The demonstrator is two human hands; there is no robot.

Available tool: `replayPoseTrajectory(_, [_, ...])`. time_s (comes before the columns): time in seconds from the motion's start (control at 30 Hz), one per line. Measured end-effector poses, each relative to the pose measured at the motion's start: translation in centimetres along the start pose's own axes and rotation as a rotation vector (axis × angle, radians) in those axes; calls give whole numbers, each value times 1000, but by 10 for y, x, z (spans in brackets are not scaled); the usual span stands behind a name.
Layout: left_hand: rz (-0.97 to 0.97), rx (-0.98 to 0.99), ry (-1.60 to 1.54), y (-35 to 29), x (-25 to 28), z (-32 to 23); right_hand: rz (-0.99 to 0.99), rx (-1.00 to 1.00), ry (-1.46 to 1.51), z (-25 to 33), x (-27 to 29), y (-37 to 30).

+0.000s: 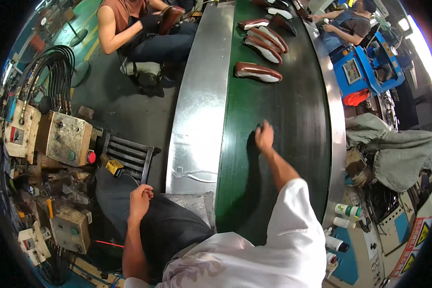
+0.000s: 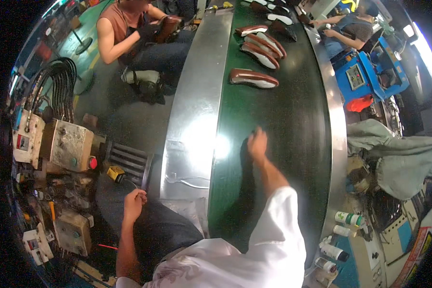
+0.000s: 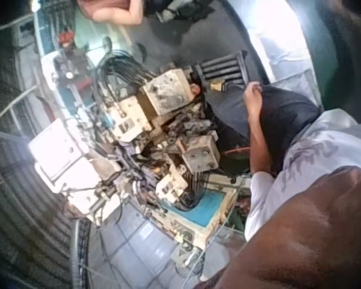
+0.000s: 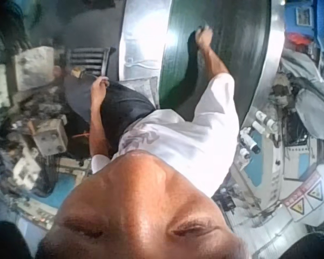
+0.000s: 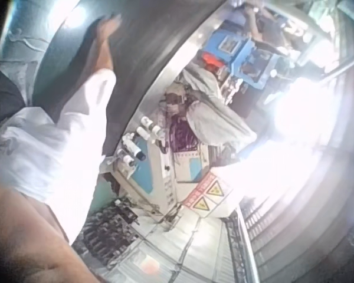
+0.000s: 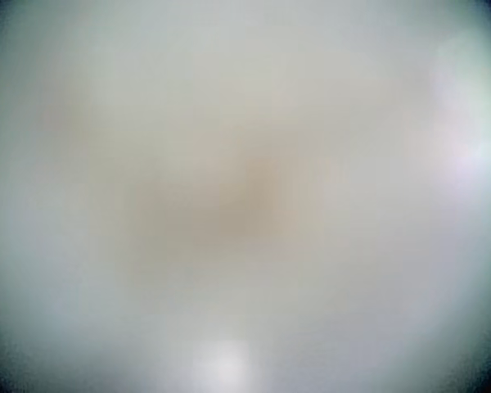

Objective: The person repeatedly picks up brown shoe uppers and white insoles from a conveyor belt, aligns them, and presses them together using a shoe-lasting machine. They then place the assembled shoes onto a nearby shelf. This process is repeated for multiple pairs throughout the clip.

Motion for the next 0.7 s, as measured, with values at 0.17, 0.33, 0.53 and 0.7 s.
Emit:
replayPoseTrajectory(0.17, [-136,32,-89,-12,10,16,76,93,-203,41,43,189])
replayPoseTrajectory(0.33, [-136,-40,-23,-10,10,14,169,177,-364,46,31,288])
replayPoseTrajectory(0.53, [-144,45,101,-3,2,-5,400,18,-584,70,4,302])
replayPoseTrajectory(0.7, [-117,63,87,12,-2,7,423,64,-691,67,13,294])
Point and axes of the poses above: each hand's wrist, its own y-axis towards the middle knuckle, its own x-axis out of the back of the hand, z = x × y, the point moved 3 cm from there along y, towards the middle knuckle, and after that the axes turned 6 degrees about z, right-handed, at the moved point
